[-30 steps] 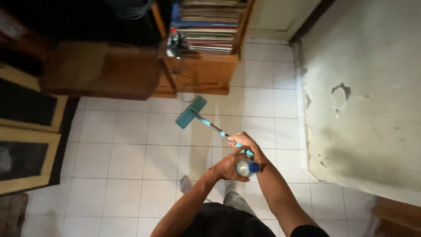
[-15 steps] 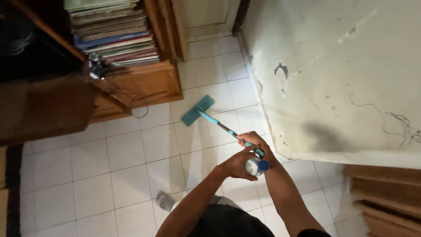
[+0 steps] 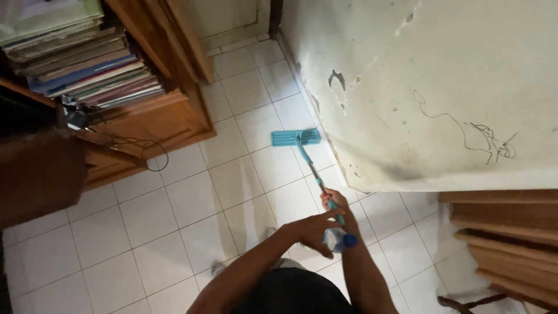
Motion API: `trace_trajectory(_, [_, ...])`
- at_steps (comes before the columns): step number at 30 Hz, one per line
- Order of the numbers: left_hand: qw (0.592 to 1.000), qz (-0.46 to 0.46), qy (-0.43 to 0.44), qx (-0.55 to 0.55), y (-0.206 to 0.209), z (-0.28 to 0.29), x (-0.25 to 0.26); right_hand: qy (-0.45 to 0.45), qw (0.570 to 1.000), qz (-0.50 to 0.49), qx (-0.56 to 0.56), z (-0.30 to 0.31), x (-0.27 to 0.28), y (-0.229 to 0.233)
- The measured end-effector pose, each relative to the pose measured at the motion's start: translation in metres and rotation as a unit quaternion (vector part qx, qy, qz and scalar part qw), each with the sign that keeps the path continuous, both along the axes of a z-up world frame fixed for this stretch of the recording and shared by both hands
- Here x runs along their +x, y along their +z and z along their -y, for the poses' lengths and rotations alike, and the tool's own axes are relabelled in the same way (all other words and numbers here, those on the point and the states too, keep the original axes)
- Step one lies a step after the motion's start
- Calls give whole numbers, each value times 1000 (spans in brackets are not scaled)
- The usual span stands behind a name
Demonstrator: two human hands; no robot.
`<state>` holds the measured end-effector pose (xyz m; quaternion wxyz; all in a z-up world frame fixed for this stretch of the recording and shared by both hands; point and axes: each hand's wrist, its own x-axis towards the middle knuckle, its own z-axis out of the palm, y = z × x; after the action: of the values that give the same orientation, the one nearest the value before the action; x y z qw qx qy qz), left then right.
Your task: Mopping the tiled floor of a hallway and living area while pouring water from a bottle.
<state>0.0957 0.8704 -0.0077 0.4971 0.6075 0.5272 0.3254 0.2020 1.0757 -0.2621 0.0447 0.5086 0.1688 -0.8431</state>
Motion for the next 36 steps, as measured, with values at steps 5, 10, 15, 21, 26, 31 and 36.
trace_trajectory(5, [994, 80, 77, -8, 23, 54, -16, -98, 978, -83, -164, 37, -25, -137])
trace_trajectory(10, [946, 78, 245, 199, 37, 88, -42, -152, 982, -44, 104, 101, -63, -99])
trace_trajectory(15, [932, 39, 305, 193, 15, 104, -78, 510, 553, 97, 652, 105, -101, -84])
trace_trajectory(21, [919, 96, 357, 141, 12, 110, -83, 382, 495, 77, 777, 100, -87, -60])
trace_trajectory(26, [880, 188, 429, 82, -11, 120, -82, 264, 699, 105, 656, 81, -81, -24])
trace_trajectory(31, [830, 282, 482, -11, -25, 102, -96, -196, 976, 90, 37, 53, -26, -53])
trace_trajectory(36, [816, 236, 514, -122, 0, 70, -128, -112, 991, 20, 66, 65, -12, 32])
